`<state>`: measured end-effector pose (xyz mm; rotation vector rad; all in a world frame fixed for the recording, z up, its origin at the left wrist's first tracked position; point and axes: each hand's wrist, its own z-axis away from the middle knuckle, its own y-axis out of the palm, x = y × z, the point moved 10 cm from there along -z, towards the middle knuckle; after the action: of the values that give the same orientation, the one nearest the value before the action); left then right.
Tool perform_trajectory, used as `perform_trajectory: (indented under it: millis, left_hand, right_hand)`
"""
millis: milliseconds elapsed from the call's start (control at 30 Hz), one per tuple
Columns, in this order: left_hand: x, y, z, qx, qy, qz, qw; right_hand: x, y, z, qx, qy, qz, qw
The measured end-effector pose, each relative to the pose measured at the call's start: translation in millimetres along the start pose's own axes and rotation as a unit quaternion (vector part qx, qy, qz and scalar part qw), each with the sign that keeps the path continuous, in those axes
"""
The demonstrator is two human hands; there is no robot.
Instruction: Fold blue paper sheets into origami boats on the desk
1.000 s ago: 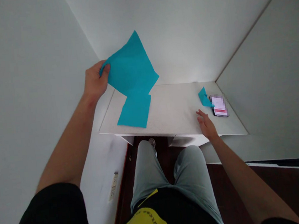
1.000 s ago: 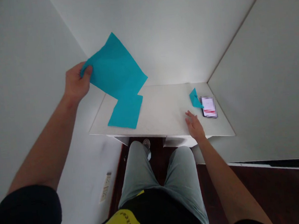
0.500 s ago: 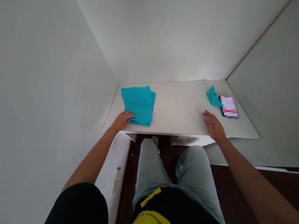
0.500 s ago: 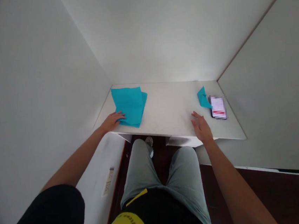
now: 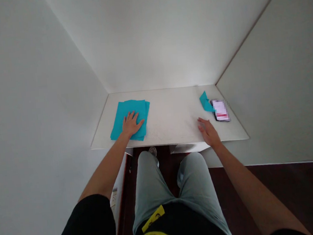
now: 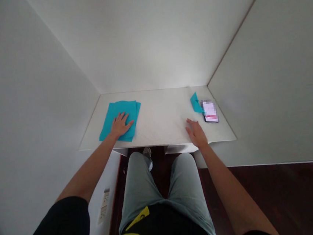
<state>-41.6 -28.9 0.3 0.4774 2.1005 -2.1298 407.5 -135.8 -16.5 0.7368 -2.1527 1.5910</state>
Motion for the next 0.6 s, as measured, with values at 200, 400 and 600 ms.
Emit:
perform_trajectory:
  millis: [200,400,600]
  left_hand:
    - [57.8,-1.7,2.5,-0.005,-0.066,-0.039,0.997]
    - [65.7,-2.9,3.4,0.002,-0.064,-0.077,0.995]
    - [82.3,3.6,-5.1,0.056,-0.112,-0.087,0.988]
  right_hand:
    - [14.1,-7.7,0.1,-0.031,-0.002,0.071,0.997]
    - [-28.1,-52.4,-55.5,-0.138,0.120,0.182,0.966]
    - [-53.2,-47.9,-108.6,-0.025,0.170,0.257,0.951]
